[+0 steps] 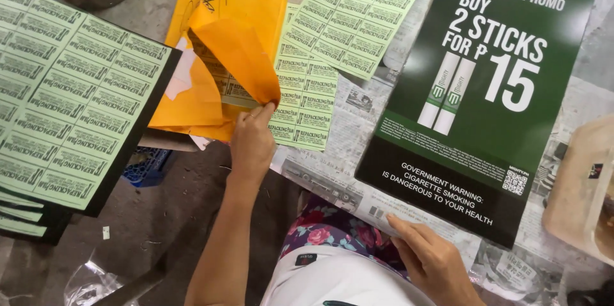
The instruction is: Applying glue to a promotional board and sticking sheets of labels onto it
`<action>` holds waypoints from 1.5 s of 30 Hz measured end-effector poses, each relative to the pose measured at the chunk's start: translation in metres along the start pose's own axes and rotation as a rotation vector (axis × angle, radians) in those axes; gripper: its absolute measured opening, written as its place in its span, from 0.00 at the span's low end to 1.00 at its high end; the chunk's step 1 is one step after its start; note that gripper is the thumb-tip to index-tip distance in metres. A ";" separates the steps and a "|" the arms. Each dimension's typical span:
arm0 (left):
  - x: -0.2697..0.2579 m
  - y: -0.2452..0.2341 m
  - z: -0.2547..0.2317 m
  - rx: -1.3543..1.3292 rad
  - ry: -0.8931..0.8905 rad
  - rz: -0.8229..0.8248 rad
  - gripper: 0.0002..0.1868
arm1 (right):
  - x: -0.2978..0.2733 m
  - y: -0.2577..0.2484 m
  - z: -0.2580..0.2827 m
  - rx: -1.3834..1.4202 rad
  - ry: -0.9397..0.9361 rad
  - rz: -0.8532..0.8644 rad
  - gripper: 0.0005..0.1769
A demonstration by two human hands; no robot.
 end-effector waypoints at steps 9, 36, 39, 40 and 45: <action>-0.016 0.000 0.093 0.305 0.405 -0.169 0.17 | -0.014 -0.011 -0.026 -0.076 0.107 -0.044 0.29; 0.025 0.010 0.119 0.725 0.709 0.001 0.01 | -0.019 -0.031 -0.026 -0.115 0.163 -0.113 0.27; 0.019 0.002 0.111 0.738 0.697 -0.008 0.02 | -0.017 -0.028 -0.029 -0.147 0.159 -0.107 0.28; 0.017 0.001 0.108 0.738 0.696 -0.010 0.03 | -0.016 -0.027 -0.027 -0.147 0.159 -0.104 0.28; 0.014 -0.007 0.087 0.748 0.696 -0.038 0.05 | -0.014 -0.030 -0.018 -0.110 0.137 -0.113 0.26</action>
Point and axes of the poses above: each hand's wrist, its own x-axis towards the middle knuckle, its own y-axis out of the palm, z = x × y, the point moved 7 cm from there along x, towards the middle knuckle, and after that the axes turned 15 degrees about y, right-handed, at the moved point
